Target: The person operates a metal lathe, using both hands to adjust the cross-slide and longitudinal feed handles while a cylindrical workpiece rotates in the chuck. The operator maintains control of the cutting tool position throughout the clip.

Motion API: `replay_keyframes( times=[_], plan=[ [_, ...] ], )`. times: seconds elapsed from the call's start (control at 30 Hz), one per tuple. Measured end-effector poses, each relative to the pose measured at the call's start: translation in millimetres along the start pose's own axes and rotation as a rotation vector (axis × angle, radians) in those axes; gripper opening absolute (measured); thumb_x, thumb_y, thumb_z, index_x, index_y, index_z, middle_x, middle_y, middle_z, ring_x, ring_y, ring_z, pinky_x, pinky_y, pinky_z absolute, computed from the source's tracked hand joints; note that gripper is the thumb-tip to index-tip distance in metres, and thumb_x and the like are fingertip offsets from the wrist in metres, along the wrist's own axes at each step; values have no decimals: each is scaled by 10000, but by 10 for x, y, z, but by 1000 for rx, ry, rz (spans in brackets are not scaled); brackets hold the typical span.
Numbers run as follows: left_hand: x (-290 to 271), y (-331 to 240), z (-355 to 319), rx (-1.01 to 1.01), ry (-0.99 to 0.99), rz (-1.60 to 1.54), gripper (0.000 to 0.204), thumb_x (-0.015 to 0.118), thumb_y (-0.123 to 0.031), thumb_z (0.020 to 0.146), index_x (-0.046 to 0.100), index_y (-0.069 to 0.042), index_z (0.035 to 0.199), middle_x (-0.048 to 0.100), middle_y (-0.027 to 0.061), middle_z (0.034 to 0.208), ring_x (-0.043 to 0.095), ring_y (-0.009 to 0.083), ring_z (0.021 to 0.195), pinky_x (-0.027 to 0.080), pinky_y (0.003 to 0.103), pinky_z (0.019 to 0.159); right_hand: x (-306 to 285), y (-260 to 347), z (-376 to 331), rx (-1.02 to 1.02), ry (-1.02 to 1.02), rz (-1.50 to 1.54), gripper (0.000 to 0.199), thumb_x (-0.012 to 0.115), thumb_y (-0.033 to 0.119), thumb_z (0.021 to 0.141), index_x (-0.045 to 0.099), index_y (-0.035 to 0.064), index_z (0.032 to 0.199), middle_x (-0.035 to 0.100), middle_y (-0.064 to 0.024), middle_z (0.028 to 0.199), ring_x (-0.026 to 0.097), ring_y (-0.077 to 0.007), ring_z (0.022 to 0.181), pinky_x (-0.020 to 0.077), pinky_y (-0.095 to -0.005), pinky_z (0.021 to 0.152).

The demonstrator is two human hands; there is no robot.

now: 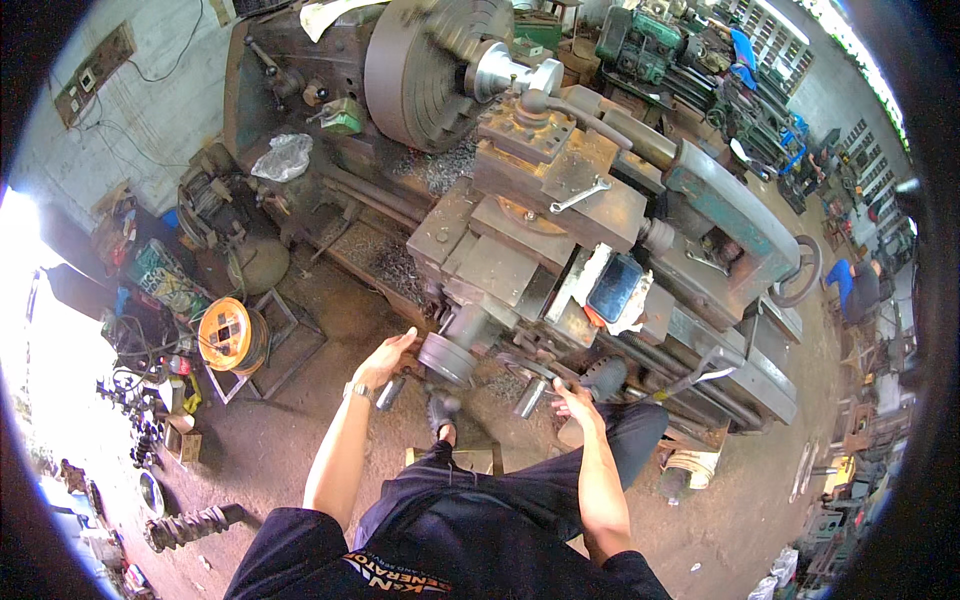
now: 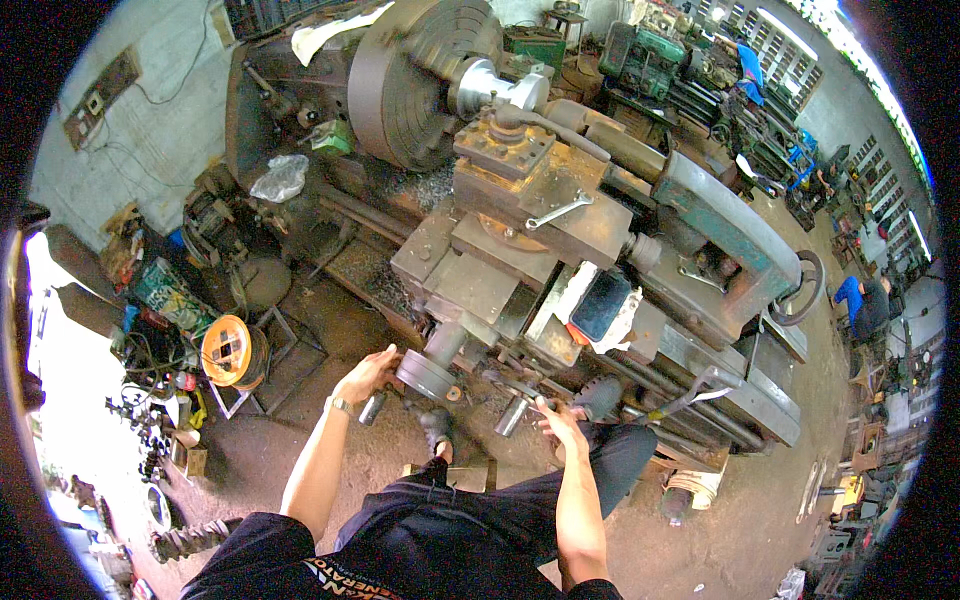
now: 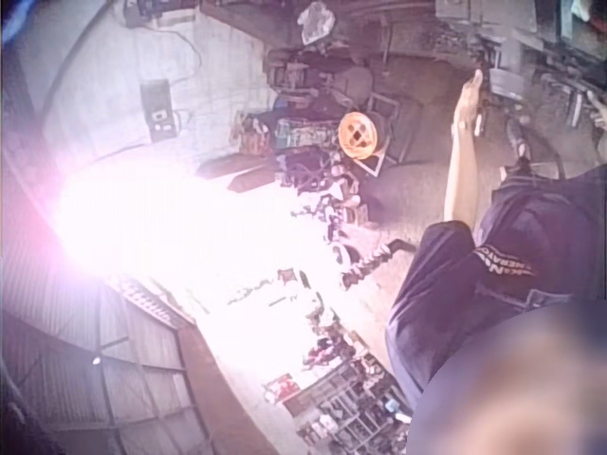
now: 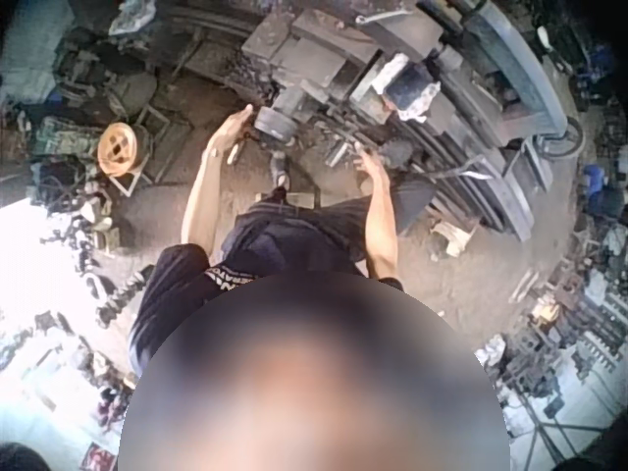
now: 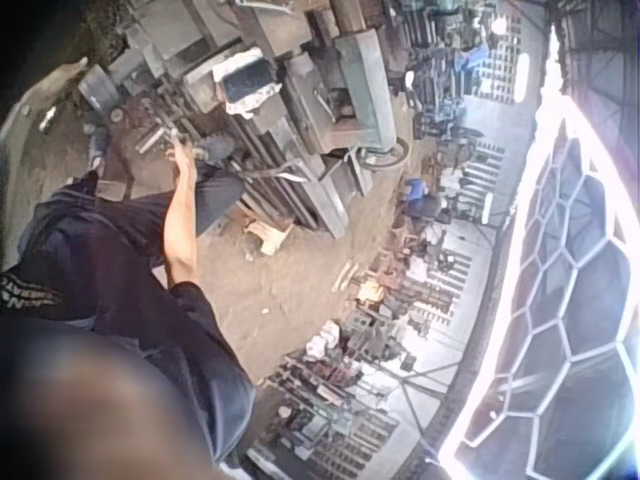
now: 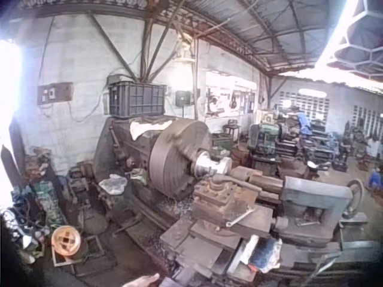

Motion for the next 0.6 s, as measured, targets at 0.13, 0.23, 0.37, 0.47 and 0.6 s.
replay_keyframes(
  times=[0.13, 0.23, 0.37, 0.47, 0.6],
  plan=[
    [-37, 25, 451, -28, -8, 21, 694, 496, -586, 1013, 606, 40, 1292, 669, 139, 1198, 617, 223, 1009, 505, 395, 895, -8, -12, 12, 34, 9, -16, 931, 683, 633, 878, 357, 31, 1509, 587, -194, 1347, 706, -276, 1010, 610, -397, 783],
    [13, 65, 762, -61, -30, 97, 675, 488, -575, 1021, 633, 41, 1257, 681, 117, 1136, 610, 192, 976, 501, 363, 872, -8, -45, 32, 35, -1, -23, 903, 673, 643, 881, 383, 43, 1490, 575, -174, 1379, 701, -272, 1007, 605, -408, 809],
    [105, 119, 1074, -46, -10, 246, 749, 519, -631, 977, 650, 59, 1237, 686, 140, 1149, 608, 211, 1026, 474, 372, 918, -17, -101, 76, 32, 39, -18, 915, 667, 643, 885, 373, 24, 1491, 561, -185, 1389, 686, -311, 1074, 599, -435, 827],
    [120, 160, 1279, -108, 6, 374, 730, 502, -619, 992, 608, 23, 1323, 664, 110, 1232, 586, 215, 1091, 457, 356, 956, -30, -104, 87, 82, 37, -23, 928, 661, 650, 888, 374, 0, 1485, 547, -204, 1393, 667, -355, 1132, 590, -451, 836],
    [134, 245, 1634, 77, 22, 710, 705, 402, -549, 1044, 576, 80, 1312, 633, 265, 1292, 633, 345, 1126, 458, 424, 1006, -39, -61, 15, 21, 36, 11, 881, 684, 624, 887, 425, -2, 1451, 575, -184, 1362, 680, -338, 1100, 585, -444, 820]
  ],
)
Point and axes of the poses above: each hand's wrist, its own z-axis towards the middle knuckle, its own x-axis out of the palm, y = z × x, the point moved 1 cm from there along z, towards the middle knuckle
